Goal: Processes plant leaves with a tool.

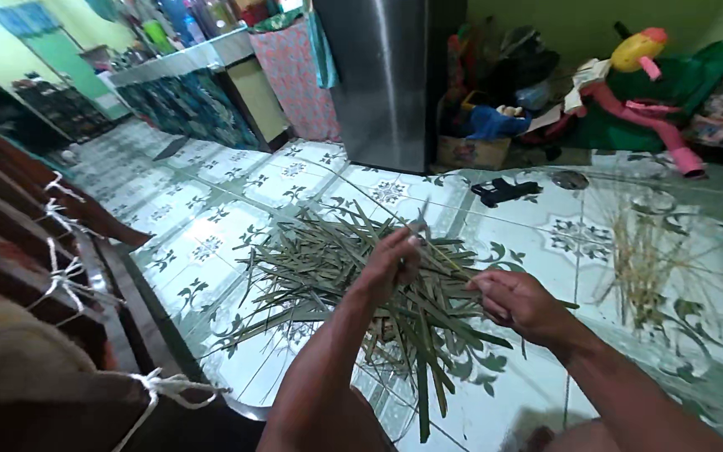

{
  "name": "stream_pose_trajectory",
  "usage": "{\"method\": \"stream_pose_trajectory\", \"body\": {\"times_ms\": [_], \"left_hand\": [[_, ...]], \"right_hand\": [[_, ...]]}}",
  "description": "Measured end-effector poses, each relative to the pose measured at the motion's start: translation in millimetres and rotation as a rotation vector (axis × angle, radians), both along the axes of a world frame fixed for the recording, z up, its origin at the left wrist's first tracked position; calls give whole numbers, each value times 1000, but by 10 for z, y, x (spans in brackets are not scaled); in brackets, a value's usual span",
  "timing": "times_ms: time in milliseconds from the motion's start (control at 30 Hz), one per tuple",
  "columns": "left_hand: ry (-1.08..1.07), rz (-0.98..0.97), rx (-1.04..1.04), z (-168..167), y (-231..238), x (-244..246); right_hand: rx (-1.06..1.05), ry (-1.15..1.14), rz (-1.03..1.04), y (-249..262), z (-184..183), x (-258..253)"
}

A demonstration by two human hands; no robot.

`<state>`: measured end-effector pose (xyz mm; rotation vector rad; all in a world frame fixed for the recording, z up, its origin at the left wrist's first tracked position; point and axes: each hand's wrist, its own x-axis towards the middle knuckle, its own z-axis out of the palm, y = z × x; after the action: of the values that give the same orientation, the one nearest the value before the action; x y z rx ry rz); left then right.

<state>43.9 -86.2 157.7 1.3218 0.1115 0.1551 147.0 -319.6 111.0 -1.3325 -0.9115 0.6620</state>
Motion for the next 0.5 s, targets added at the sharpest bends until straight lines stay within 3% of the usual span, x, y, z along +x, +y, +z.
{"method": "stream_pose_trajectory", "body": {"times_ms": [133,267,500], "left_hand": [[-75,2,-121,-3,108,-54],[-66,12,-65,26,137,-91],[-97,293,-21,146,446,-216]], "right_hand": [[7,-11,26,-35,-32,-19],[23,-19,24,-76,-61,0],[9,-50,86,-174,-76,22]]}}
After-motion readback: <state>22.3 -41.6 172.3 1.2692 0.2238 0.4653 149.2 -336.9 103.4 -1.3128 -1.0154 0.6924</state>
